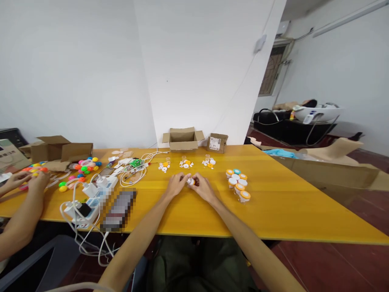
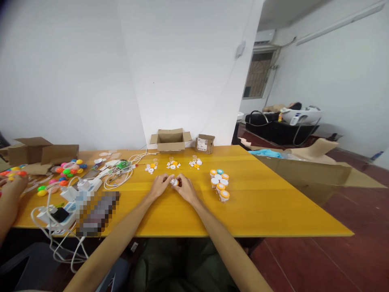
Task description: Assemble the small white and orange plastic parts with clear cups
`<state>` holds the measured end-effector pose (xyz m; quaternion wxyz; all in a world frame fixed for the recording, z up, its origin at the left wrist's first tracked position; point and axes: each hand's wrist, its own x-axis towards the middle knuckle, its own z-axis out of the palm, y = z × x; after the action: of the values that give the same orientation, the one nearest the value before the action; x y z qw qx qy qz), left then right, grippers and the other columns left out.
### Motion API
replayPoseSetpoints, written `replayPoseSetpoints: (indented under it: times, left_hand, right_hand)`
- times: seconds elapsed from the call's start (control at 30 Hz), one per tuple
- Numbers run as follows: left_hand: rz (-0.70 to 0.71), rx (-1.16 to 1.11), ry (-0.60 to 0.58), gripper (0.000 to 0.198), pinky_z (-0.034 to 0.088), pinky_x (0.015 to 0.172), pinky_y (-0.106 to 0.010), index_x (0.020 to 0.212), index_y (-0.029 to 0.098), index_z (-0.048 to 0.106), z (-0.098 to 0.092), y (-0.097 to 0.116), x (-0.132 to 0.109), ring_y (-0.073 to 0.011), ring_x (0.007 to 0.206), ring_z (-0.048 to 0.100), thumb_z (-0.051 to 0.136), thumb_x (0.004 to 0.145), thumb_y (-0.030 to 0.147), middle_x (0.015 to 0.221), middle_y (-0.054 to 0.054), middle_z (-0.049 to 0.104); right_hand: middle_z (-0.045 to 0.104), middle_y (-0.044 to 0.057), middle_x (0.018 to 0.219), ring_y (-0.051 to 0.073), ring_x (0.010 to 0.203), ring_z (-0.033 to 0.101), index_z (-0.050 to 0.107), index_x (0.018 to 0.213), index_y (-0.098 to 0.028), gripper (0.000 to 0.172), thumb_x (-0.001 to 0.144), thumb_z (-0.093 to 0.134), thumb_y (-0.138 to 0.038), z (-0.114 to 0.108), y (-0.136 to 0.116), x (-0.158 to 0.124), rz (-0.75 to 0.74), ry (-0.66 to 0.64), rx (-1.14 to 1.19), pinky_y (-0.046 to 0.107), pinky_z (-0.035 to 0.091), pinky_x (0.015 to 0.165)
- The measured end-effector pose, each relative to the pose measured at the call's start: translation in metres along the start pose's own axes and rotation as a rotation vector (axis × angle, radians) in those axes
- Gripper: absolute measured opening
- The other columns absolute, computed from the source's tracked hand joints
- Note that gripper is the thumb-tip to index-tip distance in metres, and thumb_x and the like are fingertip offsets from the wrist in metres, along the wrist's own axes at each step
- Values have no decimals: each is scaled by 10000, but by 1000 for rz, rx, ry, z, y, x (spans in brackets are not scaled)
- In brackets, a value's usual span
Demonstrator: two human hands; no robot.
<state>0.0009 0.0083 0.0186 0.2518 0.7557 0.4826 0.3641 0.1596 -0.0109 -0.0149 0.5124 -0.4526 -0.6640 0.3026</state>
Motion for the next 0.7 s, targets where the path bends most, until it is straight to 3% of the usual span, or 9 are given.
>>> replayPoseSetpoints:
  times: [0.23,0.47,0.7]
  left_hand:
    - [20,-77,44,424,390,622,-276,624,206,575,0,-1,0,-151,609,539,539,867,551,589,22,604]
    - [71,-228,189,376,406,626,-265,658,216,512,-1,-6,3,-134,593,513,545,875,521,605,32,578]
    - [47,-90,316,207,428,648,-268,702,224,562,-2,-15,8,-147,630,545,612,840,370,645,30,597]
  right_hand:
    - [672,-32,738,170,673,597,560,795,-239,221,662,720,-312,0,4,1,25,3,9,301,486,664]
    - [695,-13,789,190,717,630,601,887,-243,242,663,683,-287,2,12,3,20,86,-23,328,516,712]
    - [701,-6,755,206,696,648,607,838,-240,194,650,652,-255,-2,10,5,64,172,-24,350,536,717]
